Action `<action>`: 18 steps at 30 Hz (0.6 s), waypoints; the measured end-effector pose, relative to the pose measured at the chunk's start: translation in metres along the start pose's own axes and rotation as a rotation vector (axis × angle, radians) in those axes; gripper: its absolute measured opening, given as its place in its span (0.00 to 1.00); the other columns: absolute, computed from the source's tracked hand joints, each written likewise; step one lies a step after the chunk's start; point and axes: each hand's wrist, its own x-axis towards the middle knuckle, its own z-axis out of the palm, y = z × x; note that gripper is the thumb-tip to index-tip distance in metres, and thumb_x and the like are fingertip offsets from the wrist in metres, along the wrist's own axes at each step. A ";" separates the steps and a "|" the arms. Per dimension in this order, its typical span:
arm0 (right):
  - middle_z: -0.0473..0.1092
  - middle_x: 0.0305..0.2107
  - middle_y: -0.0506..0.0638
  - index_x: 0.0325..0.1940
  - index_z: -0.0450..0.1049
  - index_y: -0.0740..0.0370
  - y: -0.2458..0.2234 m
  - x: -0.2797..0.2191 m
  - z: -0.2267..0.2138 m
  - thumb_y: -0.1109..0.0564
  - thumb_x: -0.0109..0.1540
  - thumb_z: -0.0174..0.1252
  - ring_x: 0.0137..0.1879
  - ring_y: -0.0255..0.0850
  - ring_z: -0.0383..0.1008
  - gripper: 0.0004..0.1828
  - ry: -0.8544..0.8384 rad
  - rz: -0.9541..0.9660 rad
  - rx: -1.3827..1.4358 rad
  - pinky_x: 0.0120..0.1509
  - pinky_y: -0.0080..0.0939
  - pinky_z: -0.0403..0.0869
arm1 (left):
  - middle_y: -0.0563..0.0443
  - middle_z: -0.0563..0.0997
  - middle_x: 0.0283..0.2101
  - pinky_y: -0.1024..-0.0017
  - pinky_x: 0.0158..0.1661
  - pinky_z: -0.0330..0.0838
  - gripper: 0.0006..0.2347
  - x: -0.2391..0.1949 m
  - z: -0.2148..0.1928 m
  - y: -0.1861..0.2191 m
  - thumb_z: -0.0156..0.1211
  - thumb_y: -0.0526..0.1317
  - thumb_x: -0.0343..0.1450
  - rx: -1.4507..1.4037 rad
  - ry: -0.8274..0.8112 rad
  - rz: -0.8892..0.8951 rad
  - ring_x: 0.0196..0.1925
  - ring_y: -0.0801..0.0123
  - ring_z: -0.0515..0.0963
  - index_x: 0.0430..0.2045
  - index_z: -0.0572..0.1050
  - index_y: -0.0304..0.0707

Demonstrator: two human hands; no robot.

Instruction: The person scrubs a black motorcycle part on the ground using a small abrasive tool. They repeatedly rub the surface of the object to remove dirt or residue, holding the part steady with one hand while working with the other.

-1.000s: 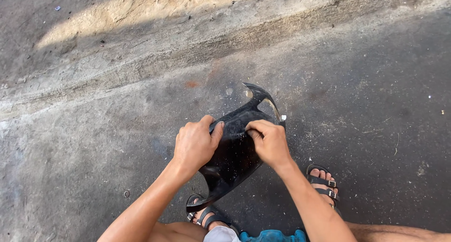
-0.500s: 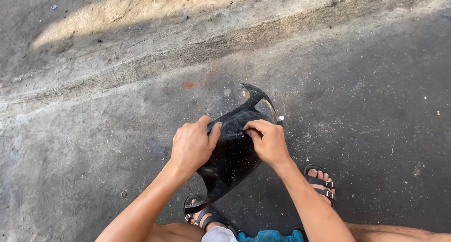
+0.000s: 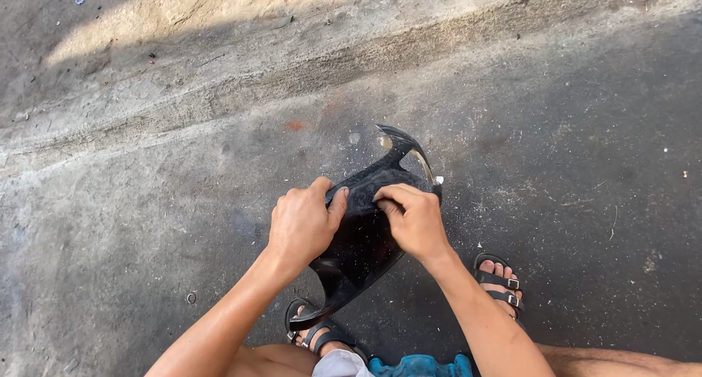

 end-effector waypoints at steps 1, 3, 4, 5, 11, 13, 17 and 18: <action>0.82 0.34 0.49 0.37 0.83 0.54 -0.006 -0.001 0.001 0.64 0.61 0.62 0.47 0.51 0.82 0.07 -0.001 -0.003 0.001 0.53 0.47 0.78 | 0.33 0.83 0.31 0.46 0.42 0.78 0.20 0.001 0.000 -0.001 0.47 0.57 0.74 0.000 0.003 -0.002 0.40 0.32 0.84 0.44 0.79 0.44; 0.82 0.33 0.48 0.36 0.83 0.54 -0.018 -0.004 0.005 0.65 0.61 0.61 0.46 0.49 0.83 0.08 -0.014 0.034 0.027 0.52 0.46 0.78 | 0.33 0.83 0.29 0.47 0.41 0.79 0.19 0.002 0.003 -0.003 0.48 0.56 0.74 0.002 0.020 0.026 0.39 0.32 0.84 0.41 0.80 0.42; 0.82 0.33 0.48 0.36 0.83 0.54 -0.017 -0.004 0.005 0.65 0.61 0.61 0.46 0.49 0.83 0.08 -0.021 0.036 0.029 0.52 0.46 0.78 | 0.33 0.83 0.29 0.47 0.41 0.79 0.19 -0.002 0.003 -0.003 0.48 0.56 0.74 0.000 0.018 0.019 0.39 0.32 0.84 0.41 0.80 0.42; 0.82 0.33 0.48 0.36 0.83 0.54 -0.016 -0.002 0.004 0.66 0.61 0.62 0.46 0.50 0.83 0.09 -0.026 0.029 0.036 0.52 0.46 0.78 | 0.32 0.83 0.29 0.47 0.41 0.79 0.19 -0.002 0.001 -0.001 0.48 0.55 0.74 -0.013 0.015 0.019 0.39 0.32 0.84 0.42 0.80 0.41; 0.82 0.34 0.48 0.36 0.83 0.53 -0.017 -0.004 0.005 0.66 0.61 0.61 0.46 0.51 0.83 0.09 -0.016 0.009 0.029 0.51 0.47 0.78 | 0.32 0.83 0.29 0.46 0.41 0.79 0.19 -0.004 -0.002 0.004 0.47 0.54 0.75 -0.033 0.002 0.025 0.39 0.31 0.84 0.43 0.79 0.40; 0.82 0.33 0.46 0.35 0.84 0.52 -0.017 -0.003 0.004 0.65 0.61 0.61 0.45 0.50 0.83 0.10 -0.030 -0.001 0.035 0.51 0.46 0.78 | 0.32 0.83 0.29 0.45 0.41 0.79 0.19 -0.004 -0.002 0.004 0.46 0.54 0.75 -0.013 -0.003 0.044 0.39 0.31 0.84 0.44 0.79 0.40; 0.82 0.33 0.48 0.34 0.83 0.53 -0.019 -0.004 0.006 0.65 0.60 0.61 0.45 0.51 0.83 0.09 0.002 -0.029 0.015 0.50 0.48 0.78 | 0.30 0.82 0.30 0.43 0.43 0.77 0.21 -0.001 0.003 0.002 0.44 0.55 0.76 -0.032 0.005 0.028 0.41 0.27 0.83 0.43 0.79 0.40; 0.82 0.32 0.48 0.33 0.83 0.51 -0.025 -0.007 0.008 0.65 0.60 0.61 0.45 0.52 0.82 0.10 -0.009 -0.041 0.013 0.49 0.49 0.78 | 0.30 0.82 0.30 0.42 0.44 0.77 0.21 0.000 0.006 0.000 0.43 0.56 0.76 -0.017 0.005 0.023 0.41 0.28 0.83 0.43 0.79 0.41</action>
